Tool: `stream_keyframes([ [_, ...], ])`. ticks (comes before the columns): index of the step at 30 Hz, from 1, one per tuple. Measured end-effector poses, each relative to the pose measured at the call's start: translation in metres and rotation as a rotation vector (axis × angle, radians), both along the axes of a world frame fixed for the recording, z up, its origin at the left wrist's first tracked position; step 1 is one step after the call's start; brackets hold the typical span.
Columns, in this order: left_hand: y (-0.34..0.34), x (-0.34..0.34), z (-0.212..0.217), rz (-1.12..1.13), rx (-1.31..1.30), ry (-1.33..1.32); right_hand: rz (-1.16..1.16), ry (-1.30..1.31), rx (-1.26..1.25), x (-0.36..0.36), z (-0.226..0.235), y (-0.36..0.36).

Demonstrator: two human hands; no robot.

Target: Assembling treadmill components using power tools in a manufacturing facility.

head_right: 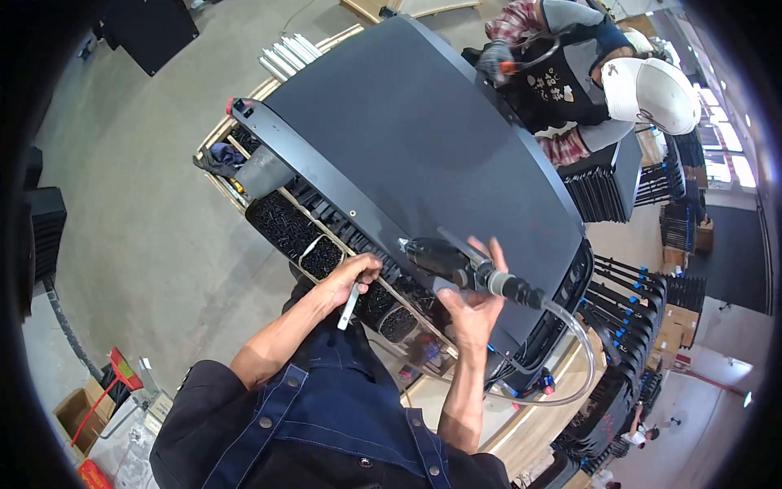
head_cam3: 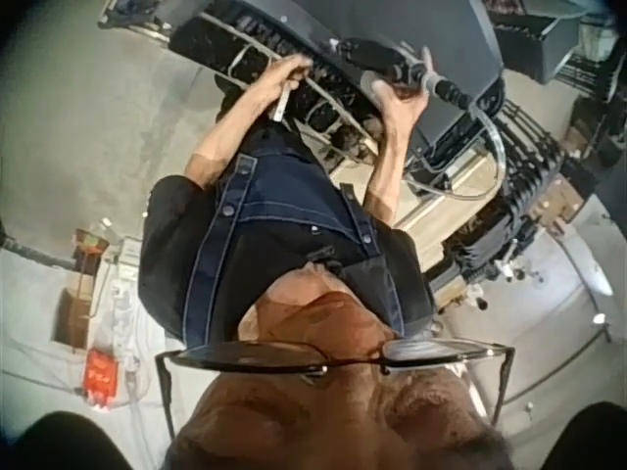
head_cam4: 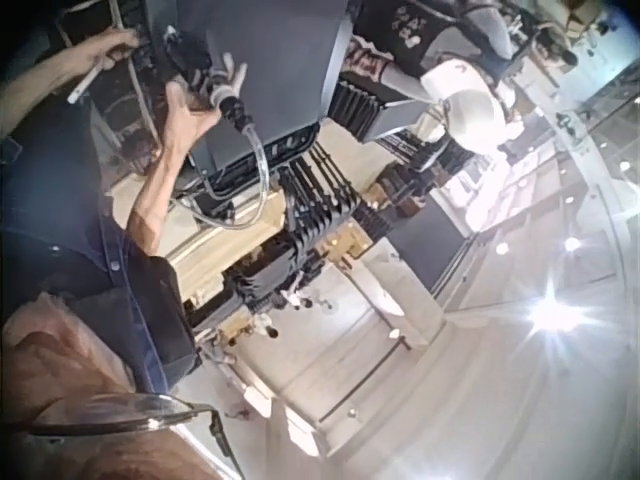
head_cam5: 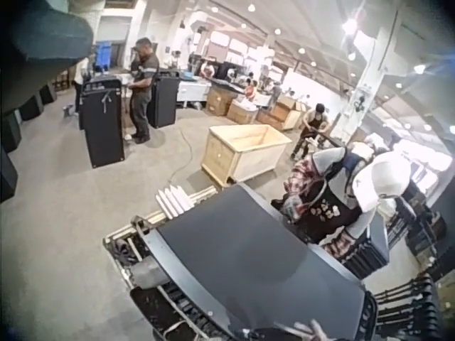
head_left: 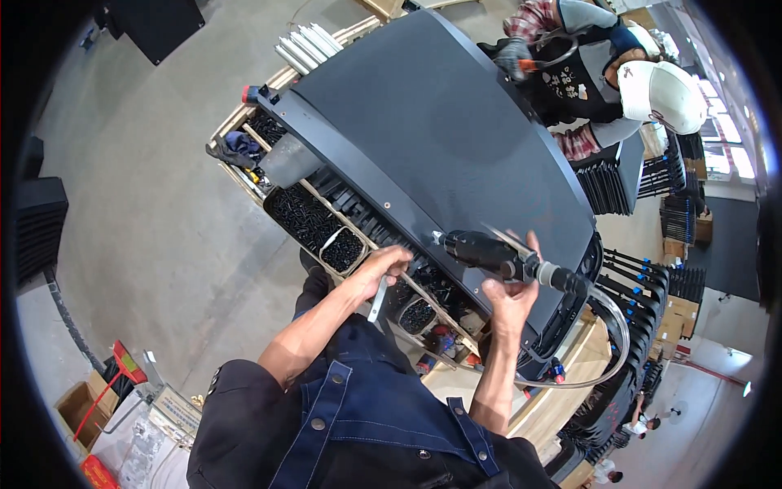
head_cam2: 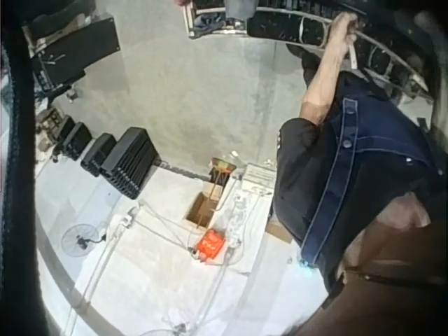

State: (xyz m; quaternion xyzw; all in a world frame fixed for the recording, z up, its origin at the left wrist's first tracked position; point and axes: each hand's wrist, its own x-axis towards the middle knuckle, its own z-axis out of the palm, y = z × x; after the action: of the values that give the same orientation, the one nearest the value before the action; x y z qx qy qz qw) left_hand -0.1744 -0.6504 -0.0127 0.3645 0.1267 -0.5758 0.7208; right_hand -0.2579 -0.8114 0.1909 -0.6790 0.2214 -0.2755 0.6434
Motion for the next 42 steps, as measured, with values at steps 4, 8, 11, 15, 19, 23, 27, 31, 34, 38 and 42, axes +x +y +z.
stream_keyframes([
  [4,-0.035,0.006,-0.035,0.012,-0.218,0.291,0.28,-0.012,-0.04,0.046,-0.001,-0.022],
  [8,-0.054,0.008,-0.063,-0.015,-0.365,0.237,0.147,-0.11,0.022,0.07,-0.038,-0.007],
  [11,-0.068,0.014,-0.059,0.032,-0.306,0.313,0.049,-0.094,-0.129,0.063,-0.041,0.01],
  [15,-0.069,0.026,-0.058,0.059,-0.353,0.307,0.246,-0.15,-0.33,0.065,-0.048,0.009],
  [19,-0.065,0.033,-0.06,-0.025,-0.334,0.103,-0.012,-0.044,-0.145,0.083,-0.039,0.013],
  [23,-0.057,0.035,-0.035,0.025,-0.058,-0.243,0.212,-0.164,-0.233,0.071,-0.047,0.008],
  [27,-0.064,0.022,-0.058,0.23,-0.278,-0.163,0.241,-0.206,-0.196,0.075,-0.049,0.007],
  [31,-0.068,0.015,-0.06,0.264,-0.303,-0.14,0.226,-0.193,-0.108,0.071,-0.049,-0.007],
  [34,-0.068,0.016,-0.061,0.266,-0.283,-0.196,0.232,-0.197,-0.145,0.071,-0.049,-0.001],
  [38,-0.074,0.014,-0.049,0.387,-0.279,-0.265,0.262,-0.188,-0.125,0.076,-0.051,-0.002],
  [42,-0.076,0.019,-0.04,0.544,-0.298,-0.342,0.32,-0.23,-0.162,0.071,-0.055,-0.005],
])
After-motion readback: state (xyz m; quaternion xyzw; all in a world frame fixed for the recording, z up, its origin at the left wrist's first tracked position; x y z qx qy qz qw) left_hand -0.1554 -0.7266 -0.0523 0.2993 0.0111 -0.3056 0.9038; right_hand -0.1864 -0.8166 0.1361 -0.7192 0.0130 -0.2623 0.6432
